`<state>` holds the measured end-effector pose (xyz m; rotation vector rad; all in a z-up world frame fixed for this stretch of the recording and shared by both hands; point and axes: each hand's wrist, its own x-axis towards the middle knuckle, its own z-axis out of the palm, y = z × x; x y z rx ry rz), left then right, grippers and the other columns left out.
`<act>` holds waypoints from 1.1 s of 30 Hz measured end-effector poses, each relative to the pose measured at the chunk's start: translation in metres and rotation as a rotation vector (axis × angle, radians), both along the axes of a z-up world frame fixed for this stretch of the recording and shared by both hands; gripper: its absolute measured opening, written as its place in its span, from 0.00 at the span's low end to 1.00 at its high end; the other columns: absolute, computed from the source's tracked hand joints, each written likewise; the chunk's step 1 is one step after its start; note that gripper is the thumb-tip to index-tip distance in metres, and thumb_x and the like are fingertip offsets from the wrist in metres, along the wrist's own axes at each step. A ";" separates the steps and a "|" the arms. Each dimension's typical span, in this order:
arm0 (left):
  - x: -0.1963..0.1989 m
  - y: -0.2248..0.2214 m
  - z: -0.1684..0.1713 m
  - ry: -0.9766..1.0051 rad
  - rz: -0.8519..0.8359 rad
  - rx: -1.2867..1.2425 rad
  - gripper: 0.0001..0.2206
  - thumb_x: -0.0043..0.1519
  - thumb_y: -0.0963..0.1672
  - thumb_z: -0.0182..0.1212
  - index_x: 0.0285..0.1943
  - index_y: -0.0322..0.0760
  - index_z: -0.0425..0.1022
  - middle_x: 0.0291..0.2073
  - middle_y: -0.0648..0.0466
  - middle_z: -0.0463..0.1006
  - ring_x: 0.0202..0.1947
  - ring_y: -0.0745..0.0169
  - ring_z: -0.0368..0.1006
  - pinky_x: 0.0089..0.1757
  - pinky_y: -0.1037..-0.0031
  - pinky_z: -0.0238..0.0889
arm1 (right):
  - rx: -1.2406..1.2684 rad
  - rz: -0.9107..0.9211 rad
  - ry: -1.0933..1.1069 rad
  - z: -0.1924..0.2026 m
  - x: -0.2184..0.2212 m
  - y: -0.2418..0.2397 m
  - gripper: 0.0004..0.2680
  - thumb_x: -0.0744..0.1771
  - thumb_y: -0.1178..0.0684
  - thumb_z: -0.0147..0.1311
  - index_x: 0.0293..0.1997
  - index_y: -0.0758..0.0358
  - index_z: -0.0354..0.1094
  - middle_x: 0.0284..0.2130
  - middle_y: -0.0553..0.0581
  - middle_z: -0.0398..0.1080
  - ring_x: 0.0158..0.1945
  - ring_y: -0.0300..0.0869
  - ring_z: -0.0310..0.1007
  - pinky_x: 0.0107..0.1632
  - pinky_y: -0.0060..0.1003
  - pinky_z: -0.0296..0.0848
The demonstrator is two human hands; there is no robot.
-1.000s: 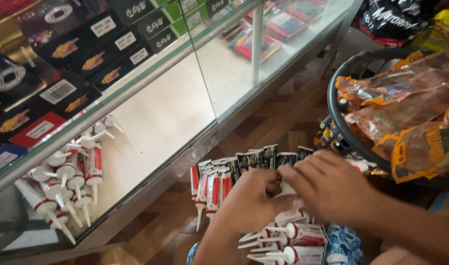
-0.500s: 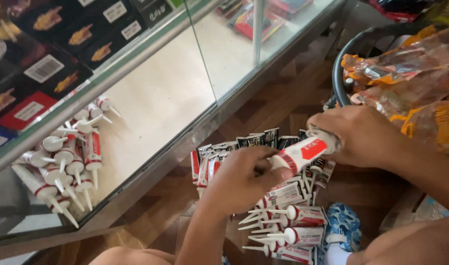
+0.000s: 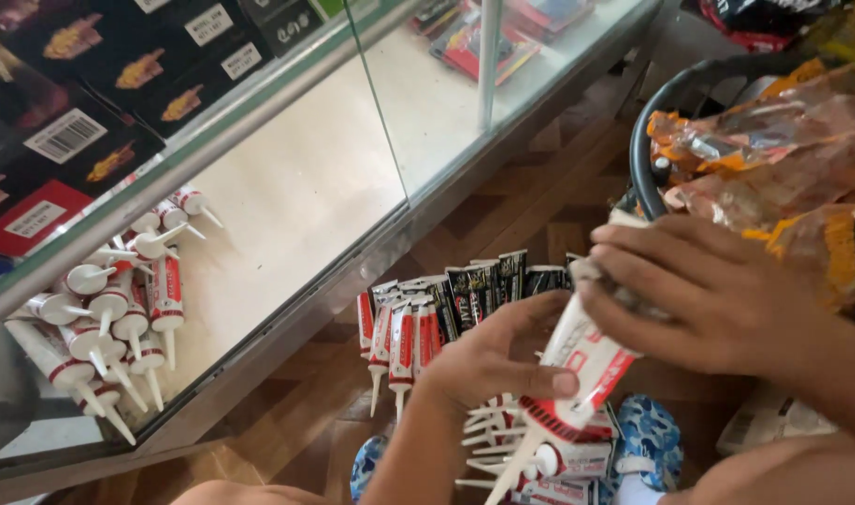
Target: Wiping tubes of gear oil with a cloth and organizing them on the floor near a display case.
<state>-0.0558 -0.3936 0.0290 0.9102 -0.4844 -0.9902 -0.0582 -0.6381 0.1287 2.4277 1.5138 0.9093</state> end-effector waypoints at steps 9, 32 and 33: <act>0.002 -0.013 -0.022 0.457 0.661 -0.084 0.52 0.37 0.31 0.54 0.81 0.36 0.51 0.57 0.30 0.73 0.38 0.47 0.76 0.34 0.68 0.74 | 0.233 -0.531 0.292 -0.035 0.044 -0.025 0.14 0.60 0.49 0.66 0.47 0.58 0.76 0.45 0.59 0.65 0.49 0.52 0.65 0.52 0.46 0.67; -0.027 -0.054 0.002 0.360 0.872 0.152 0.20 0.73 0.48 0.51 0.37 0.25 0.74 0.19 0.57 0.66 0.16 0.75 0.54 0.19 0.77 0.47 | 0.573 -0.298 0.767 -0.051 0.015 0.042 0.17 0.68 0.57 0.46 0.65 0.65 0.65 0.69 0.59 0.63 0.71 0.47 0.63 0.73 0.43 0.57; -0.022 -0.054 -0.008 0.372 0.878 0.158 0.20 0.73 0.48 0.51 0.37 0.25 0.74 0.19 0.57 0.66 0.16 0.75 0.54 0.19 0.77 0.47 | 0.570 -0.295 0.782 -0.043 0.007 0.054 0.17 0.68 0.57 0.46 0.65 0.65 0.65 0.69 0.59 0.63 0.71 0.47 0.63 0.73 0.43 0.57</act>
